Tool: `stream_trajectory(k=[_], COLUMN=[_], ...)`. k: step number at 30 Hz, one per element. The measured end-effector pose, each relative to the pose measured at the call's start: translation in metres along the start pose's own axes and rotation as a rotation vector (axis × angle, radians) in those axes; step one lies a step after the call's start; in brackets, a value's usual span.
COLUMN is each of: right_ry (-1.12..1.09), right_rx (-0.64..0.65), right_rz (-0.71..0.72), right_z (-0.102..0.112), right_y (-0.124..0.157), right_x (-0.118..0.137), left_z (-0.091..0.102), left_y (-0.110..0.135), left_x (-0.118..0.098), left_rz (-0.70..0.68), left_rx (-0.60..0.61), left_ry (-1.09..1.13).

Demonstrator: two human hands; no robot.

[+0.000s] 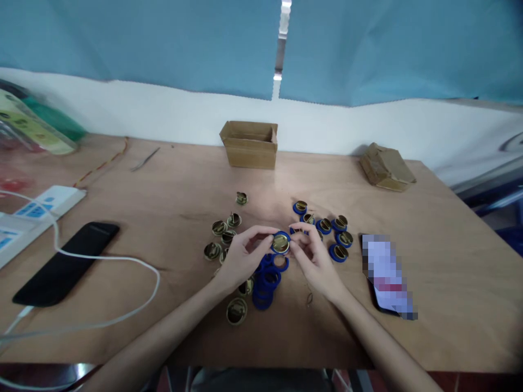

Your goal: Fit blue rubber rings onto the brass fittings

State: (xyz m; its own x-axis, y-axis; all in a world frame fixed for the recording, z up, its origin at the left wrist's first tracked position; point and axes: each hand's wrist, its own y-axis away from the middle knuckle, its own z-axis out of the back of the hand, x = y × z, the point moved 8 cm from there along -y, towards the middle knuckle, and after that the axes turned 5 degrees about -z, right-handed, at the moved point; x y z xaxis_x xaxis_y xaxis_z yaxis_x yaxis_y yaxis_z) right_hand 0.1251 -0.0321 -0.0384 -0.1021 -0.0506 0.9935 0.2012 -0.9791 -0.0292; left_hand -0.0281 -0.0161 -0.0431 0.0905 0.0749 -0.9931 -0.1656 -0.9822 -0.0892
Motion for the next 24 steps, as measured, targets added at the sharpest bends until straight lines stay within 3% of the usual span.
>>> stream_trajectory(k=[4, 16, 20, 24], right_ry=[0.050, 0.067, 0.072, 0.220], right_rx=[-0.004, -0.007, -0.015, -0.047], right_rz=[-0.023, -0.017, 0.022, 0.115], right_z=[0.001, 0.003, 0.002, 0.003], right_y=[-0.001, -0.001, 0.001, 0.005], right_x=[-0.002, -0.004, -0.001, 0.005], left_z=[-0.005, -0.005, -0.002, -0.003], left_y=[0.001, -0.002, -0.003, -0.002], left_x=[0.005, 0.008, 0.011, 0.008], left_rz=[0.049, 0.040, 0.047, 0.044], left_rx=[0.056, 0.067, 0.051, 0.056], left_ry=[0.055, 0.214, 0.238, 0.213])
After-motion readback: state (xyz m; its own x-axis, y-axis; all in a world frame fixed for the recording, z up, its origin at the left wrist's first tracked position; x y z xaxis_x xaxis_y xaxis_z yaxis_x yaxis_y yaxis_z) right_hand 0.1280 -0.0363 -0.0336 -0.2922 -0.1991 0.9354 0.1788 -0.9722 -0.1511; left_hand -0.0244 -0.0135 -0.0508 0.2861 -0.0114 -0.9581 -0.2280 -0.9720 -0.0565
